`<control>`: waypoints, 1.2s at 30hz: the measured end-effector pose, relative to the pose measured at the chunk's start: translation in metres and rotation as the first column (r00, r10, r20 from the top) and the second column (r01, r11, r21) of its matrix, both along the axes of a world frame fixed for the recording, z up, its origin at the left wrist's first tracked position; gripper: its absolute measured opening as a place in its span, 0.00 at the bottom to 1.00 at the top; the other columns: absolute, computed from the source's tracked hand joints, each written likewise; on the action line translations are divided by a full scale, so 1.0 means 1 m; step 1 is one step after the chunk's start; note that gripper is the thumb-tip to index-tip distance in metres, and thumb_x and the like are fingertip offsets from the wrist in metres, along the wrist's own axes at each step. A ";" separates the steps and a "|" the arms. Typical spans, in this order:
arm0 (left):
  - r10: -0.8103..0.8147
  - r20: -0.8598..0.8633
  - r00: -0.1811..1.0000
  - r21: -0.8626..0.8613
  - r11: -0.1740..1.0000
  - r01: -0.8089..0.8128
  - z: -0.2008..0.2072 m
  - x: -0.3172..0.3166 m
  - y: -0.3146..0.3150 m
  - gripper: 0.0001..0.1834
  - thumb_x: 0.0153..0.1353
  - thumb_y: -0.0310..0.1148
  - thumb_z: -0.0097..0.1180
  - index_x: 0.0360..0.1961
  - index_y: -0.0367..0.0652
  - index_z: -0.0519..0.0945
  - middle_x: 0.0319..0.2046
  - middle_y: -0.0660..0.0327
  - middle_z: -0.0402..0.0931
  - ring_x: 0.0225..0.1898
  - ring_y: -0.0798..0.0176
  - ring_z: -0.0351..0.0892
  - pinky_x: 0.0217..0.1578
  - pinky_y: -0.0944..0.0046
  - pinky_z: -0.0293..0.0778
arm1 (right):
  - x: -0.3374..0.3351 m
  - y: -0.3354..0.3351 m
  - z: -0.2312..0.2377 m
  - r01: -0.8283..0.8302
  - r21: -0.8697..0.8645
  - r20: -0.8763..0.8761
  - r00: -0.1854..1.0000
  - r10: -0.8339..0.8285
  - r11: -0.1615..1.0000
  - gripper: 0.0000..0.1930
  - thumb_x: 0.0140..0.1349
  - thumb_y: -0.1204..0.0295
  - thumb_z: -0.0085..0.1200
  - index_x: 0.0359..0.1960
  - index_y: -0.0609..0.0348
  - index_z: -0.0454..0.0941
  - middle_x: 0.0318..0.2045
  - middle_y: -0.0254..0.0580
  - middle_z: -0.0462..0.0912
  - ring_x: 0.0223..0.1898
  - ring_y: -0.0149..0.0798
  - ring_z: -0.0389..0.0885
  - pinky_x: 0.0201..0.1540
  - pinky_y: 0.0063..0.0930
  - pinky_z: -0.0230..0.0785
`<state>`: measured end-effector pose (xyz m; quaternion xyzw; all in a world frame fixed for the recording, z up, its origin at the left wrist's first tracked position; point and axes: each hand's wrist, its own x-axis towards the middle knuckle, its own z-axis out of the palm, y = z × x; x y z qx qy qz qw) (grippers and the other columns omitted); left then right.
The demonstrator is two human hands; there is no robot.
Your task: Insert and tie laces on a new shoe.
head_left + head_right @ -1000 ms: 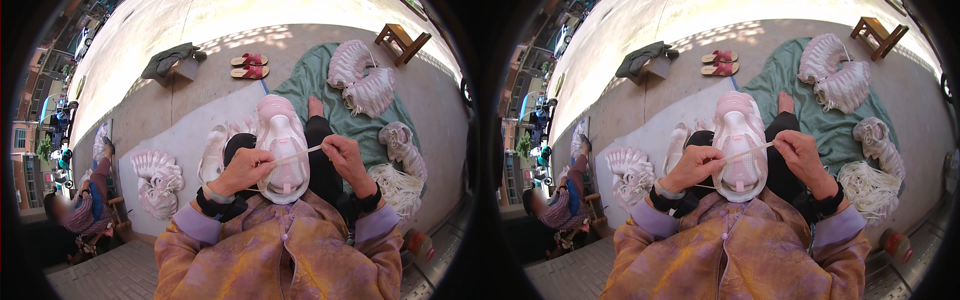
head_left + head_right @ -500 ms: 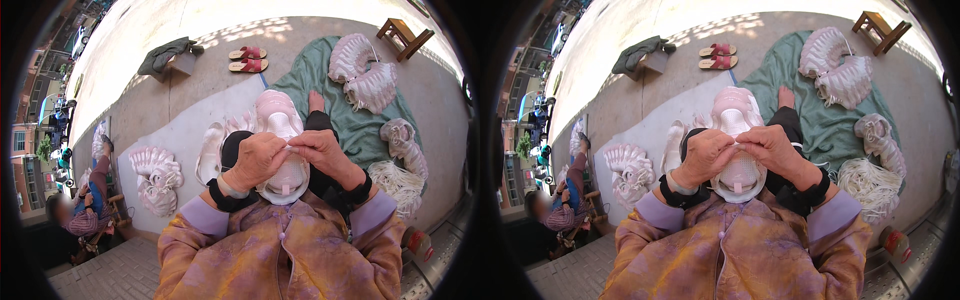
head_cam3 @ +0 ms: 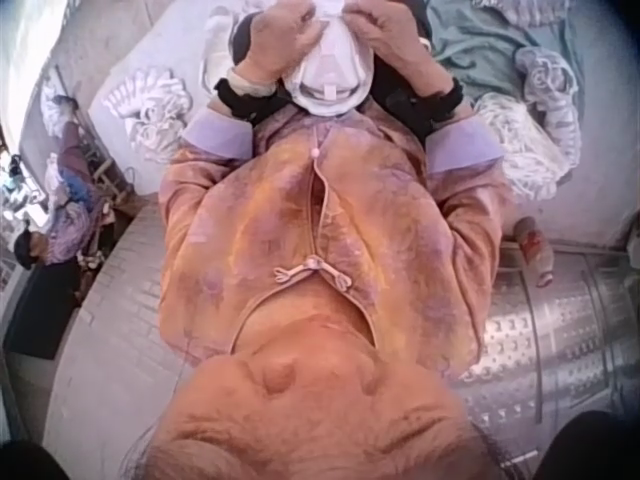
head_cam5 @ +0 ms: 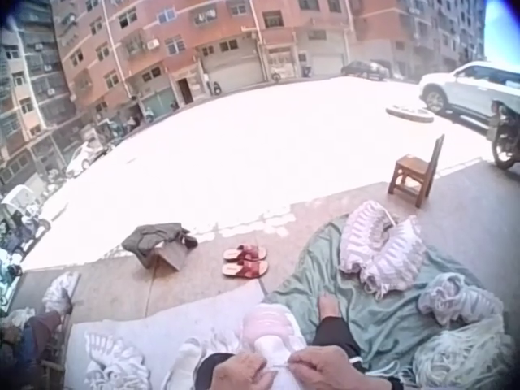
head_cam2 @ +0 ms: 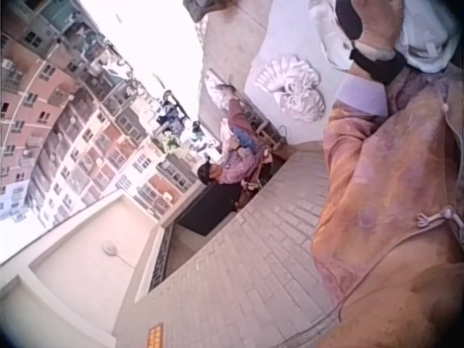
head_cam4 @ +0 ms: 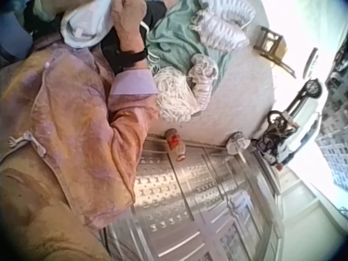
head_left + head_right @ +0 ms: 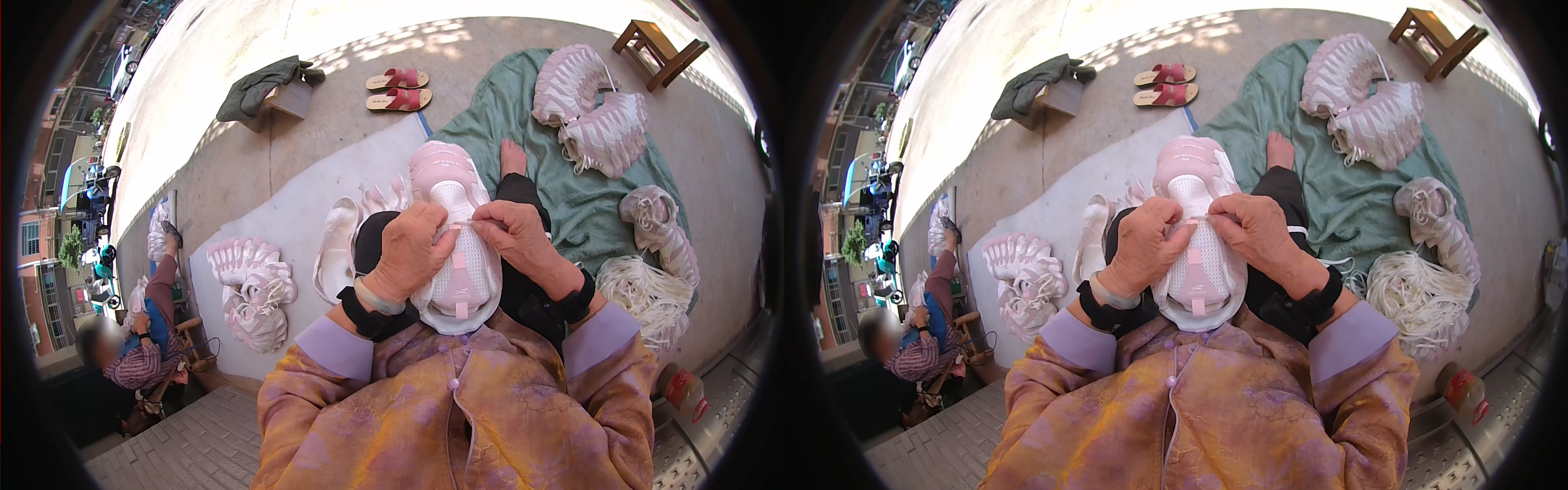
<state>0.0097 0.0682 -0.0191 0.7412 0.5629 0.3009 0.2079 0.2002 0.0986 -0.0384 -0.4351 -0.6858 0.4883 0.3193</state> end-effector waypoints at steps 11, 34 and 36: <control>0.033 0.048 0.998 0.044 0.998 -0.035 -0.015 0.002 0.000 0.10 0.46 0.28 0.62 0.28 0.39 0.74 0.23 0.57 0.71 0.23 0.58 0.73 0.25 0.63 0.70 | -0.001 0.002 -0.003 0.023 0.078 0.026 0.999 -0.026 0.997 0.05 0.53 0.73 0.55 0.27 0.62 0.77 0.22 0.47 0.78 0.25 0.46 0.79 0.28 0.32 0.68; 0.032 0.071 0.997 0.024 0.999 -0.033 -0.017 0.001 -0.001 0.10 0.47 0.29 0.62 0.28 0.40 0.73 0.23 0.59 0.70 0.21 0.61 0.71 0.23 0.65 0.69 | -0.003 0.003 -0.005 0.016 0.145 0.108 0.994 -0.032 0.989 0.05 0.52 0.72 0.53 0.25 0.61 0.76 0.22 0.47 0.78 0.26 0.49 0.78 0.29 0.36 0.68; 0.033 0.060 0.998 0.020 0.999 -0.034 -0.016 0.001 0.000 0.10 0.48 0.28 0.61 0.29 0.40 0.73 0.23 0.59 0.70 0.21 0.62 0.71 0.23 0.65 0.69 | -0.004 0.002 -0.006 0.024 0.135 0.109 0.993 -0.039 0.991 0.05 0.53 0.72 0.53 0.25 0.61 0.76 0.22 0.47 0.78 0.26 0.49 0.78 0.29 0.37 0.68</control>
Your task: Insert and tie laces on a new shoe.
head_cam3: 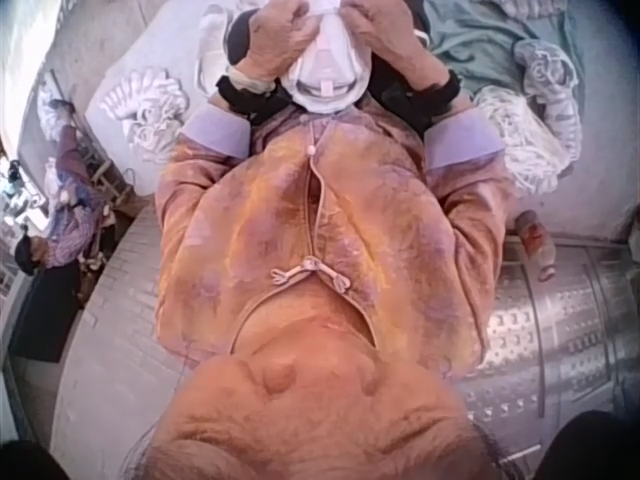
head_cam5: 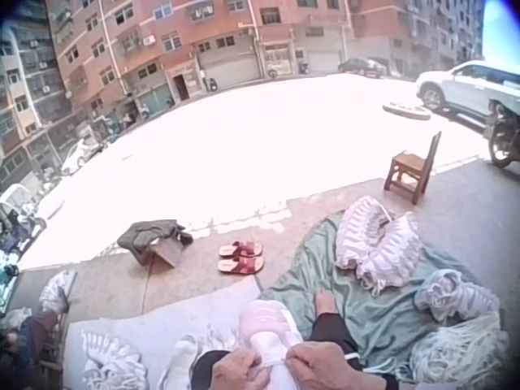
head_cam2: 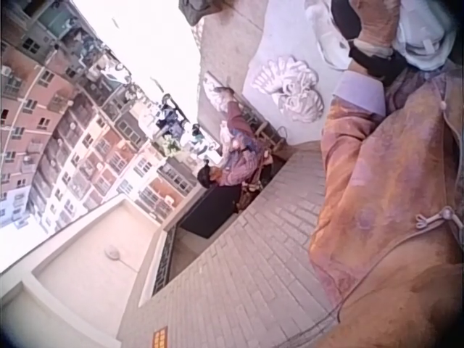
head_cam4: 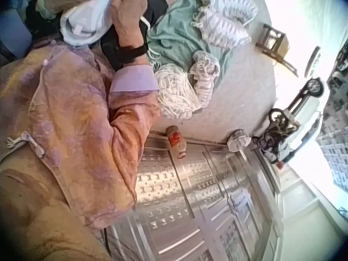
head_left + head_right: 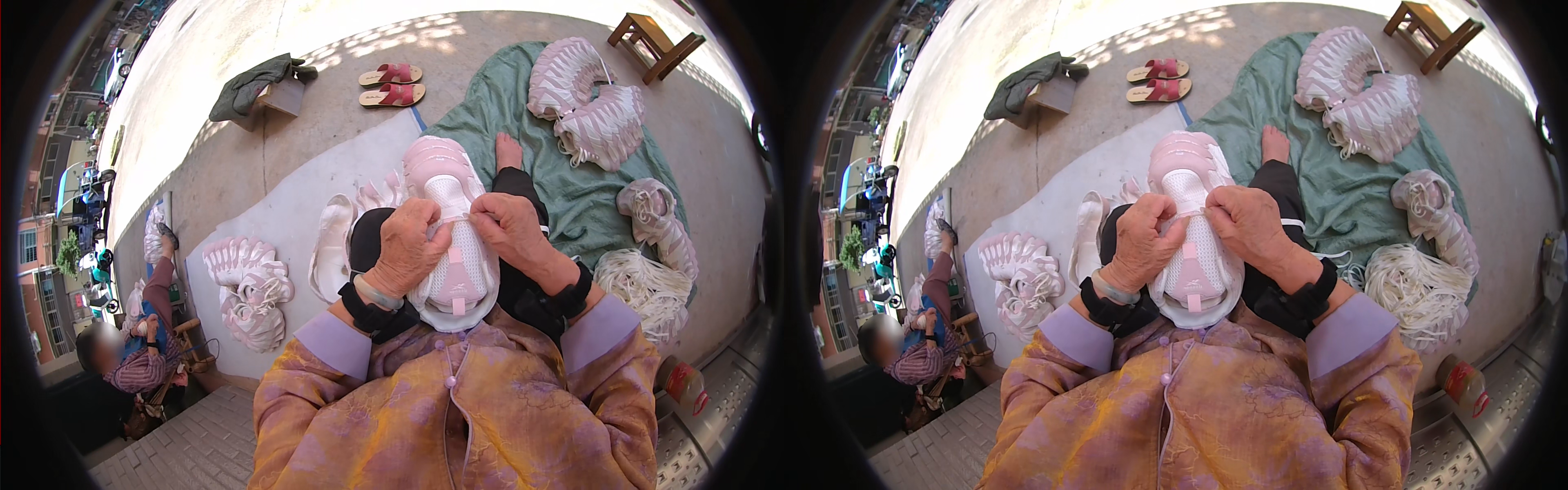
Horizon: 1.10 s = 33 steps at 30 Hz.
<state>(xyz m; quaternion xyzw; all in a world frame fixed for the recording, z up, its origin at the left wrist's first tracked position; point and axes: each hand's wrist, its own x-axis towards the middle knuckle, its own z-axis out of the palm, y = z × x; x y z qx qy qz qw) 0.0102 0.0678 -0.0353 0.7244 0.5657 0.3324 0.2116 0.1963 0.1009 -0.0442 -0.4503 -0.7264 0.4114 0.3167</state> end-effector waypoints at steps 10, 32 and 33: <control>0.022 0.071 0.997 -0.065 0.998 -0.017 0.002 0.002 -0.002 0.09 0.46 0.28 0.59 0.26 0.39 0.72 0.24 0.55 0.70 0.27 0.51 0.73 0.29 0.58 0.70 | 0.000 0.000 -0.002 -0.018 0.009 0.017 1.000 0.018 1.000 0.06 0.54 0.71 0.51 0.26 0.61 0.75 0.23 0.49 0.78 0.27 0.52 0.78 0.30 0.40 0.68; 0.006 0.199 0.980 -0.121 0.992 0.018 0.004 -0.005 -0.017 0.10 0.48 0.25 0.61 0.32 0.40 0.74 0.24 0.62 0.69 0.21 0.68 0.66 0.24 0.69 0.66 | -0.002 -0.011 0.003 0.000 -0.116 -0.009 1.000 -0.001 0.993 0.07 0.56 0.71 0.52 0.34 0.60 0.73 0.25 0.49 0.78 0.29 0.51 0.78 0.33 0.37 0.69; 0.028 0.248 0.968 -0.189 0.982 0.021 0.005 -0.007 -0.018 0.10 0.48 0.25 0.60 0.32 0.39 0.73 0.25 0.60 0.68 0.21 0.65 0.66 0.25 0.67 0.67 | -0.002 -0.011 0.002 -0.002 -0.110 -0.010 1.000 0.001 0.994 0.07 0.56 0.71 0.52 0.34 0.60 0.73 0.25 0.49 0.78 0.29 0.51 0.78 0.33 0.37 0.69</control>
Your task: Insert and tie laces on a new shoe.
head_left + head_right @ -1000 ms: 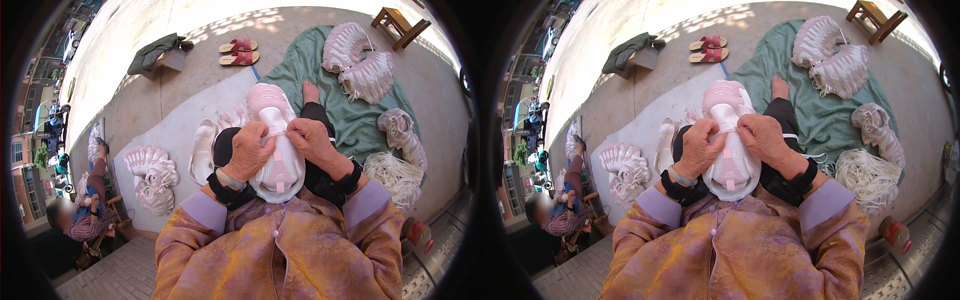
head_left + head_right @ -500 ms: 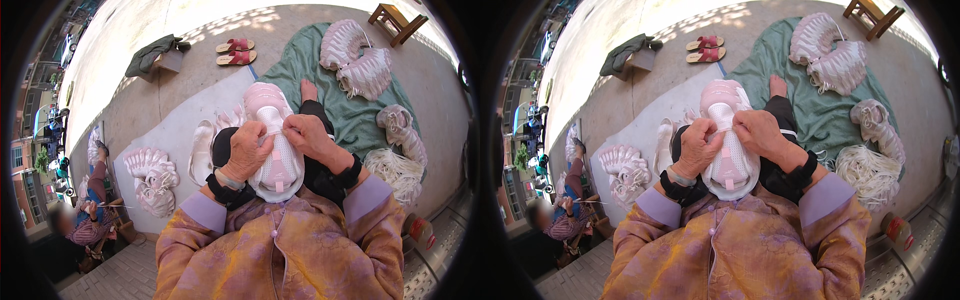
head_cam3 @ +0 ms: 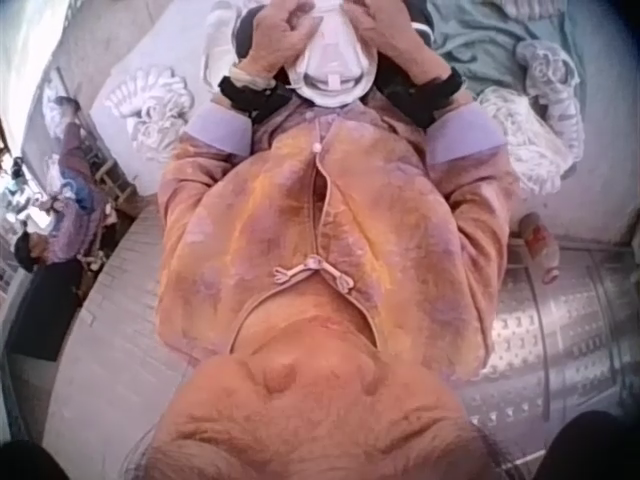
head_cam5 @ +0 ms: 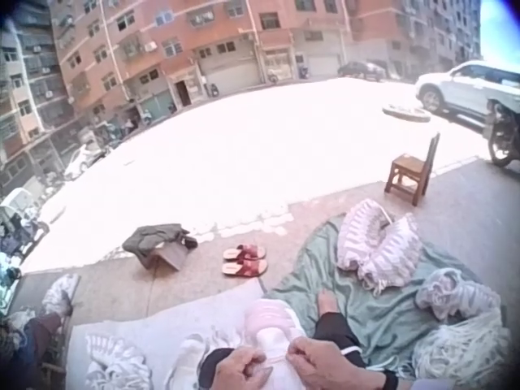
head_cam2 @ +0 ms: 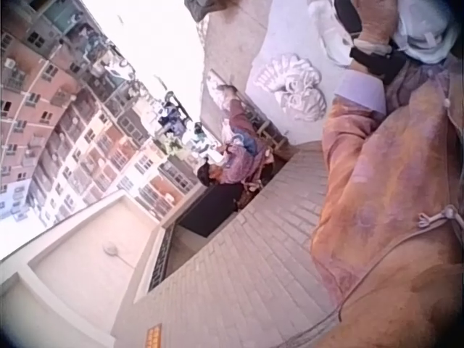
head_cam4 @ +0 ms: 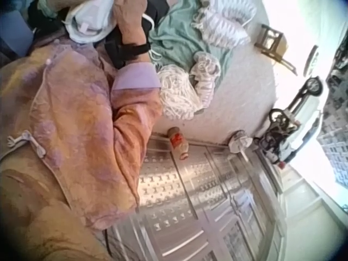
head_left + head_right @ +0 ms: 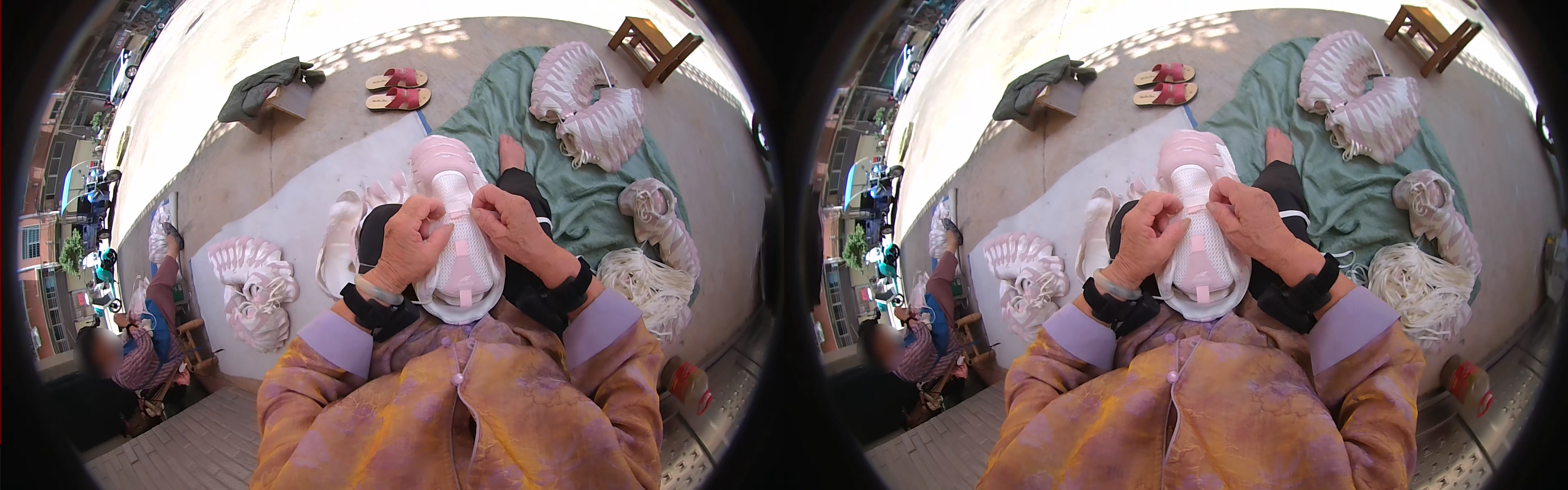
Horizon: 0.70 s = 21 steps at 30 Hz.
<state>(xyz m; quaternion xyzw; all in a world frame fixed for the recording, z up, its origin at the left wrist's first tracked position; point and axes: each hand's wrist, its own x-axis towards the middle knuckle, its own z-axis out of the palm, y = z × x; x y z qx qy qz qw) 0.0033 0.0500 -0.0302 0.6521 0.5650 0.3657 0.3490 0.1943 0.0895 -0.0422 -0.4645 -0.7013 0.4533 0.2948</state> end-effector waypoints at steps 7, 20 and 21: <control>0.035 -0.014 0.999 0.033 0.999 -0.035 -0.007 -0.002 -0.004 0.13 0.49 0.25 0.61 0.37 0.39 0.74 0.24 0.67 0.67 0.22 0.74 0.63 0.24 0.73 0.64 | -0.025 -0.013 -0.021 0.135 0.063 -0.085 0.988 -0.130 0.989 0.05 0.57 0.71 0.52 0.31 0.60 0.74 0.26 0.49 0.77 0.28 0.50 0.77 0.32 0.35 0.68; 0.033 -0.084 0.996 0.227 0.974 -0.013 -0.010 0.004 -0.012 0.05 0.53 0.23 0.57 0.31 0.38 0.74 0.23 0.56 0.69 0.21 0.59 0.70 0.23 0.63 0.67 | -0.024 -0.003 -0.014 -0.043 -0.117 0.103 0.993 0.055 0.992 0.13 0.59 0.63 0.44 0.33 0.58 0.77 0.30 0.53 0.80 0.37 0.54 0.79 0.41 0.42 0.69; 0.031 -0.089 0.996 0.263 0.965 -0.007 -0.012 0.003 -0.010 0.05 0.53 0.22 0.56 0.30 0.37 0.73 0.23 0.54 0.70 0.21 0.57 0.71 0.24 0.62 0.67 | -0.027 -0.003 -0.019 -0.039 -0.043 0.105 0.994 0.043 0.998 0.11 0.59 0.63 0.46 0.31 0.58 0.76 0.28 0.49 0.80 0.33 0.50 0.79 0.37 0.40 0.69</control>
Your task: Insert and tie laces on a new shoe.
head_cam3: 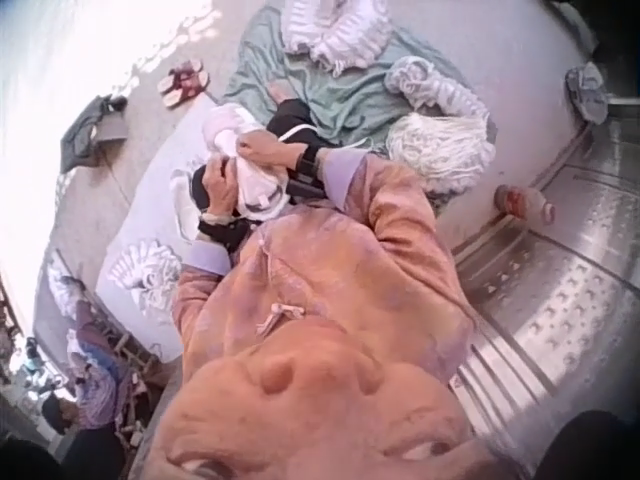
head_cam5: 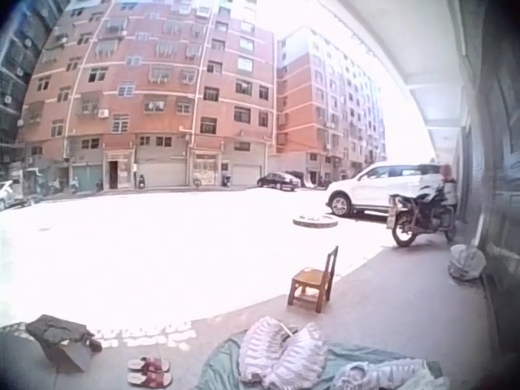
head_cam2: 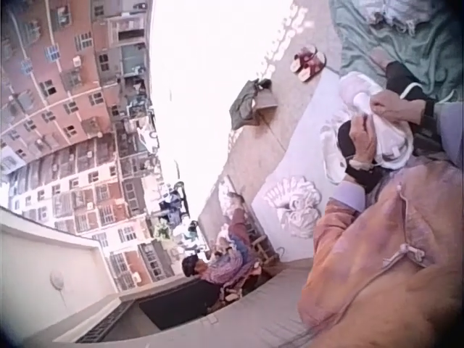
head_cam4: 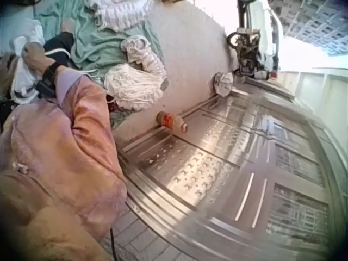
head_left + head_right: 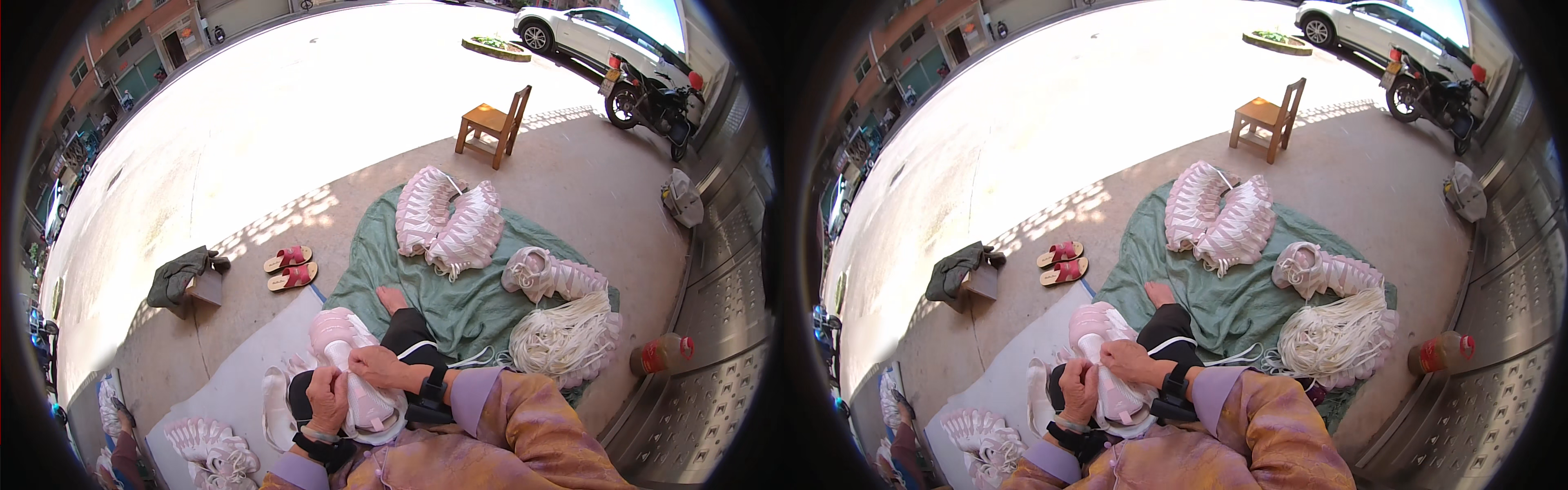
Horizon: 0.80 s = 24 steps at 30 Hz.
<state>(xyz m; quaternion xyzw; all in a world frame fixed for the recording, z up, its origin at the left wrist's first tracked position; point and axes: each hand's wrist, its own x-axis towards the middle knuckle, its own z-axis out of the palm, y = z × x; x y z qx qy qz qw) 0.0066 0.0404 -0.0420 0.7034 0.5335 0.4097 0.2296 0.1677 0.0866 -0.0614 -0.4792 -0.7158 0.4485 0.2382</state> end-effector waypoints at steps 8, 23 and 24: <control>0.002 -0.184 0.983 0.010 1.000 0.000 0.007 0.010 0.008 0.05 0.55 0.24 0.52 0.25 0.37 0.70 0.25 0.50 0.70 0.26 0.49 0.72 0.28 0.57 0.67 | 0.003 0.010 0.004 -0.080 -0.016 0.102 0.991 0.082 0.997 0.11 0.57 0.63 0.46 0.32 0.57 0.77 0.33 0.51 0.81 0.39 0.52 0.79 0.42 0.43 0.68; 0.603 0.418 0.680 -0.453 0.787 -0.419 0.029 -0.142 -0.018 0.09 0.58 0.30 0.44 0.22 0.40 0.70 0.16 0.63 0.66 0.16 0.69 0.65 0.17 0.69 0.62 | 0.064 0.004 0.002 -0.105 0.083 0.055 0.993 0.101 0.991 0.15 0.50 0.66 0.49 0.40 0.56 0.74 0.30 0.52 0.79 0.35 0.53 0.79 0.38 0.43 0.68; 0.675 0.464 0.573 -0.471 0.736 -0.486 0.023 -0.177 -0.032 0.08 0.58 0.29 0.48 0.22 0.44 0.68 0.16 0.64 0.65 0.16 0.70 0.64 0.16 0.69 0.61 | 0.056 0.003 0.004 -0.131 0.121 0.039 0.991 0.127 0.984 0.16 0.50 0.67 0.48 0.42 0.56 0.74 0.31 0.52 0.79 0.36 0.53 0.79 0.39 0.44 0.69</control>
